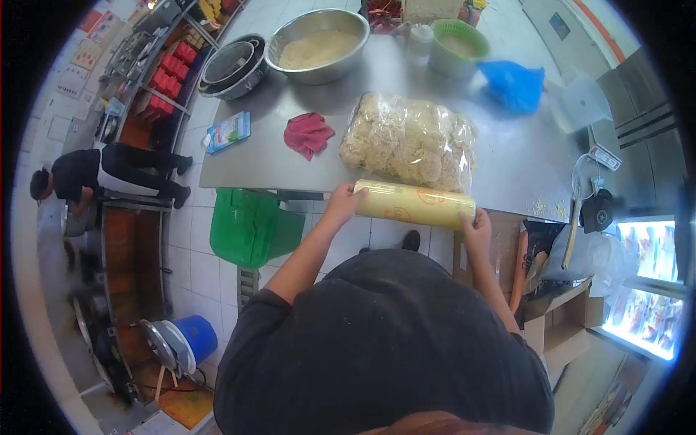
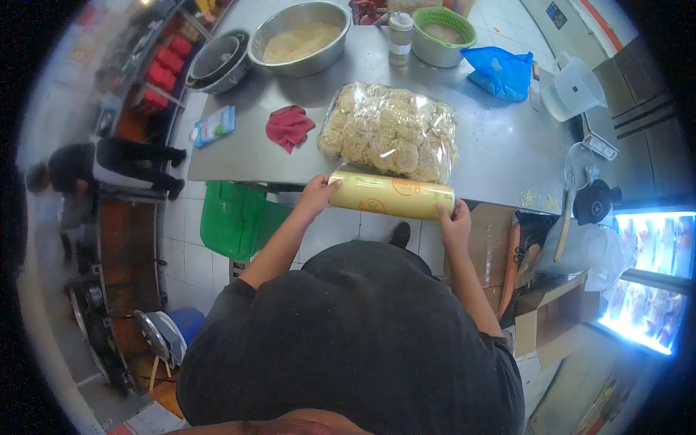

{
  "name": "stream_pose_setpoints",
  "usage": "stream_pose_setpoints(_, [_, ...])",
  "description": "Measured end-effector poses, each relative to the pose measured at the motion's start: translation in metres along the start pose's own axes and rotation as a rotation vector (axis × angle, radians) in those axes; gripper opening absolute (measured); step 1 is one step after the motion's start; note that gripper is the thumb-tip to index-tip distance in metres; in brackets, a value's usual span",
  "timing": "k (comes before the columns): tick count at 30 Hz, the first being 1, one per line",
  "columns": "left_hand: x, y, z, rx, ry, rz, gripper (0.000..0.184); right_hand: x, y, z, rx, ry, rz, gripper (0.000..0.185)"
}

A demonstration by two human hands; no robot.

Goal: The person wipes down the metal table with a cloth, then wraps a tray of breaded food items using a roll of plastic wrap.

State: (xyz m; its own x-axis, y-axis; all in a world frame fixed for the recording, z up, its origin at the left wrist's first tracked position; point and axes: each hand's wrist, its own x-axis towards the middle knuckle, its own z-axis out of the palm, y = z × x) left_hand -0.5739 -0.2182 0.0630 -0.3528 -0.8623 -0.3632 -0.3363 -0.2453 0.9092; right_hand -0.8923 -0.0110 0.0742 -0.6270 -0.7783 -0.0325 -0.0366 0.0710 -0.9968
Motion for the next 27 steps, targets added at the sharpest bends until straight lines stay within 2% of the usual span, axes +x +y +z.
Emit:
stream_pose_setpoints(3, [0.043,-0.012,-0.003,0.174,0.034,0.047,0.042,0.018,0.012,-0.003,-0.02,-0.029,0.127,0.04])
stream_pose_setpoints(5, [0.066,-0.002,-0.012,0.079,-0.127,-0.175,0.047,0.027,0.012,-0.003,-0.047,-0.033,0.186,0.039])
stream_pose_setpoints(7, [0.068,0.011,-0.016,0.128,-0.17,-0.203,0.048,0.034,0.009,-0.011,-0.213,-0.096,0.254,0.04])
stream_pose_setpoints(9, [0.066,0.021,-0.01,0.172,-0.214,-0.229,0.048,0.034,0.007,-0.015,-0.218,-0.118,0.315,0.041])
stream_pose_setpoints(11, [0.049,0.019,0.0,0.089,-0.13,-0.088,0.047,0.039,0.007,-0.023,-0.223,-0.146,0.366,0.041])
stream_pose_setpoints(15, [0.032,0.002,-0.002,0.084,-0.078,-0.099,0.044,0.063,0.008,-0.047,-0.232,-0.354,0.396,0.039])
stream_pose_setpoints(16, [0.03,0.001,-0.008,0.089,-0.144,-0.183,0.045,0.07,0.009,-0.057,-0.278,-0.444,0.425,0.039])
stream_pose_setpoints(18, [0.031,0.006,-0.02,0.094,-0.207,-0.279,0.047,0.102,0.012,-0.077,-0.314,-0.392,0.419,0.04])
stream_pose_setpoints(19, [0.035,0.014,-0.026,0.1,-0.061,-0.27,0.048,0.119,0.014,-0.084,-0.353,-0.334,0.404,0.042])
stream_pose_setpoints(21, [0.06,0.013,-0.045,0.094,0.152,-0.22,0.051,0.159,0.008,-0.083,-0.21,-0.184,0.442,0.049])
stream_pose_setpoints(22, [0.082,0.008,-0.053,0.079,0.219,-0.177,0.051,0.182,0.015,-0.078,-0.145,-0.193,0.464,0.055])
stream_pose_setpoints(24, [0.128,0.016,-0.052,0.026,0.214,-0.126,0.052,0.227,0.026,-0.062,-0.084,-0.202,0.494,0.061])
stream_pose_setpoints(26, [0.164,0.022,-0.046,-0.023,0.206,-0.083,0.053,0.253,0.03,-0.034,0.169,-0.326,0.765,0.072])
stream_pose_setpoints(27, [0.183,0.03,-0.04,-0.022,0.082,-0.142,0.055,0.257,0.03,-0.019,0.172,-0.322,0.771,0.072])
